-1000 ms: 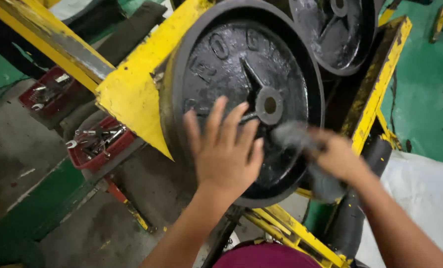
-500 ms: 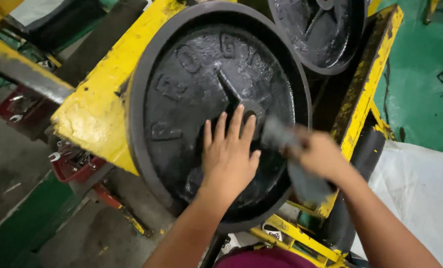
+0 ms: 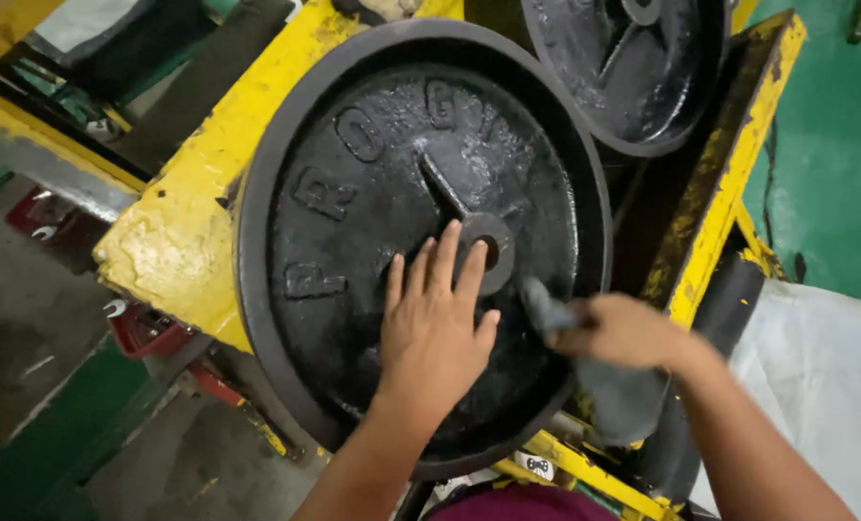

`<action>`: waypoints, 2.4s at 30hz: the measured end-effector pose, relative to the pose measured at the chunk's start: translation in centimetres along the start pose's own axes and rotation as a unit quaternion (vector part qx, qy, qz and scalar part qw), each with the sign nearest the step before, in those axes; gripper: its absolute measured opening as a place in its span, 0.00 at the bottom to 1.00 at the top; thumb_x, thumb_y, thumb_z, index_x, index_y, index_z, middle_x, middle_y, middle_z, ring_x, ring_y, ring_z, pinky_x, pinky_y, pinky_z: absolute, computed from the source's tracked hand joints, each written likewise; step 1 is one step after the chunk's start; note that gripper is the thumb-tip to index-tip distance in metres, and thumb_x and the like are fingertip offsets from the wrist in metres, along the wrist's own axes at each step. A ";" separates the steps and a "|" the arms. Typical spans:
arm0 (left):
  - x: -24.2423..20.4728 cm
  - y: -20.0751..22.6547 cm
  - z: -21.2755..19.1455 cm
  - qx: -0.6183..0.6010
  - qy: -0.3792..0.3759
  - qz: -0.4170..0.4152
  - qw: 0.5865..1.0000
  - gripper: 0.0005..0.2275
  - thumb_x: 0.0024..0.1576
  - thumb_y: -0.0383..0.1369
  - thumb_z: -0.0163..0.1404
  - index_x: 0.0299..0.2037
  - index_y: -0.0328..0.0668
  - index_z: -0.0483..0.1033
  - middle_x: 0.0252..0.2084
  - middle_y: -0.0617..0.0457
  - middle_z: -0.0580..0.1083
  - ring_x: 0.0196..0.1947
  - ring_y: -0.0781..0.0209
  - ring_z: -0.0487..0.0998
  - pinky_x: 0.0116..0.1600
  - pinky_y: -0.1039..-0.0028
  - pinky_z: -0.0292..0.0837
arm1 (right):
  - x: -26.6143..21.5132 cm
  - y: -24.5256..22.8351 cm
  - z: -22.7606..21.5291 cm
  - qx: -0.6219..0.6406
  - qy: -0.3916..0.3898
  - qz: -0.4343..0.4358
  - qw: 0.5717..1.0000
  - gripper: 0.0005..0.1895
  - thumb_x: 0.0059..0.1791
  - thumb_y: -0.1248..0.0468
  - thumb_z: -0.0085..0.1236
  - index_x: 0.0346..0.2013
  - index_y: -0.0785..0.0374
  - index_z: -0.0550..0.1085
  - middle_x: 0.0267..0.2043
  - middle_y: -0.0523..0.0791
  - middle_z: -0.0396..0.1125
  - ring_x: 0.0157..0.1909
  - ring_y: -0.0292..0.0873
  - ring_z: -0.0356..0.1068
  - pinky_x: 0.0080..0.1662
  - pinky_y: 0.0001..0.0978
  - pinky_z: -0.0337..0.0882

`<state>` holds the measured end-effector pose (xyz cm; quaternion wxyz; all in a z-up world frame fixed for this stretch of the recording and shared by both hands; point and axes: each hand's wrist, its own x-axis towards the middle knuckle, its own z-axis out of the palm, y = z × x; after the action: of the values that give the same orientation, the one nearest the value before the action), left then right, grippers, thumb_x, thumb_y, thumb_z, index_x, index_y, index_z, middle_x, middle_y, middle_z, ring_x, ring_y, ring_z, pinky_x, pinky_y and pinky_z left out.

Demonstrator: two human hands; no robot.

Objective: Cleaning and wiping down various gym machines, weight plates, and bars using a cloth.

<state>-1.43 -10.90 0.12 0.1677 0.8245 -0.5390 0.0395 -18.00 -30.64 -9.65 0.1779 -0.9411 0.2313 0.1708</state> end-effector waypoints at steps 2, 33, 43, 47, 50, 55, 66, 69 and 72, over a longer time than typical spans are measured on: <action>0.1 -0.1 0.2 -0.003 -0.001 0.002 1.000 0.34 0.49 0.42 0.59 0.67 0.44 0.62 0.73 0.43 0.56 0.68 0.43 0.61 0.70 0.47 0.48 | -0.2 1.7 -2.3 0.402 0.092 -0.055 0.909 0.19 0.46 0.52 0.60 0.48 0.57 0.81 0.41 0.50 0.79 0.40 0.42 0.74 0.45 0.35 0.74; 0.0 0.2 -1.6 -0.255 0.228 0.005 0.940 0.26 0.53 0.26 0.52 0.65 0.38 0.66 0.67 0.42 0.68 0.68 0.41 0.69 0.73 0.58 0.64 | 2.7 -4.3 -6.4 0.347 0.269 -0.048 0.897 0.18 0.50 0.61 0.57 0.54 0.60 0.76 0.44 0.50 0.77 0.44 0.49 0.78 0.49 0.39 0.76; -0.4 0.4 -2.8 -0.326 0.297 -0.033 0.897 0.22 0.61 0.31 0.54 0.65 0.36 0.65 0.70 0.39 0.65 0.71 0.39 0.67 0.75 0.55 0.61 | 1.4 -7.9 -7.1 0.241 0.320 -0.283 0.871 0.32 0.41 0.73 0.58 0.61 0.61 0.72 0.65 0.55 0.66 0.69 0.55 0.64 0.66 0.44 0.63; -0.9 0.6 -3.2 -0.231 0.336 0.005 0.913 0.22 0.63 0.34 0.53 0.67 0.39 0.65 0.72 0.40 0.62 0.75 0.33 0.61 0.78 0.49 0.56 | 5.2 -9.9 -11.7 0.365 0.358 -0.163 0.844 0.27 0.47 0.67 0.56 0.62 0.57 0.71 0.62 0.55 0.70 0.65 0.59 0.67 0.65 0.48 0.65; -0.8 0.4 -2.7 -0.187 0.360 0.016 0.914 0.22 0.65 0.38 0.51 0.67 0.40 0.65 0.73 0.41 0.62 0.77 0.33 0.60 0.78 0.46 0.51 | 9.9 -12.9 -9.6 0.294 0.403 -0.158 0.852 0.27 0.50 0.60 0.56 0.65 0.57 0.72 0.62 0.59 0.67 0.63 0.62 0.65 0.63 0.50 0.63; -1.0 0.3 -1.6 -0.148 0.389 0.037 0.909 0.20 0.67 0.43 0.46 0.67 0.45 0.68 0.72 0.46 0.64 0.75 0.38 0.62 0.79 0.45 0.48 | 8.7 -13.3 -6.8 0.059 0.371 -0.299 0.877 0.26 0.50 0.56 0.54 0.63 0.57 0.71 0.64 0.55 0.66 0.69 0.59 0.62 0.68 0.50 0.57; -5.1 -0.8 -3.2 -0.167 0.454 0.163 0.860 0.14 0.70 0.43 0.43 0.59 0.51 0.76 0.66 0.50 0.70 0.72 0.45 0.68 0.77 0.51 0.57 | -0.4 -17.4 -6.1 0.309 0.329 -0.337 0.826 0.24 0.52 0.55 0.54 0.60 0.64 0.70 0.62 0.47 0.70 0.61 0.48 0.73 0.62 0.40 0.70; -8.2 -2.4 -4.7 -0.139 0.495 0.119 0.850 0.15 0.68 0.44 0.42 0.58 0.50 0.75 0.64 0.51 0.71 0.69 0.46 0.70 0.76 0.52 0.59 | -0.6 -22.1 -4.5 0.251 0.382 -0.368 0.810 0.25 0.52 0.56 0.55 0.62 0.63 0.70 0.68 0.48 0.66 0.68 0.51 0.67 0.70 0.45 0.62; -10.4 -5.6 -6.1 -0.087 0.498 0.059 0.861 0.16 0.67 0.44 0.42 0.58 0.48 0.72 0.66 0.48 0.69 0.70 0.44 0.68 0.77 0.48 0.54 | 1.0 -26.5 -4.6 0.167 0.398 -0.460 0.776 0.23 0.47 0.56 0.60 0.56 0.59 0.74 0.73 0.53 0.58 0.76 0.59 0.53 0.74 0.59 0.50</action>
<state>0.01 2.17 1.95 0.4824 0.6437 -0.4323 0.4075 -2.90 -10.94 0.72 0.2820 -0.8747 -0.1542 -0.3627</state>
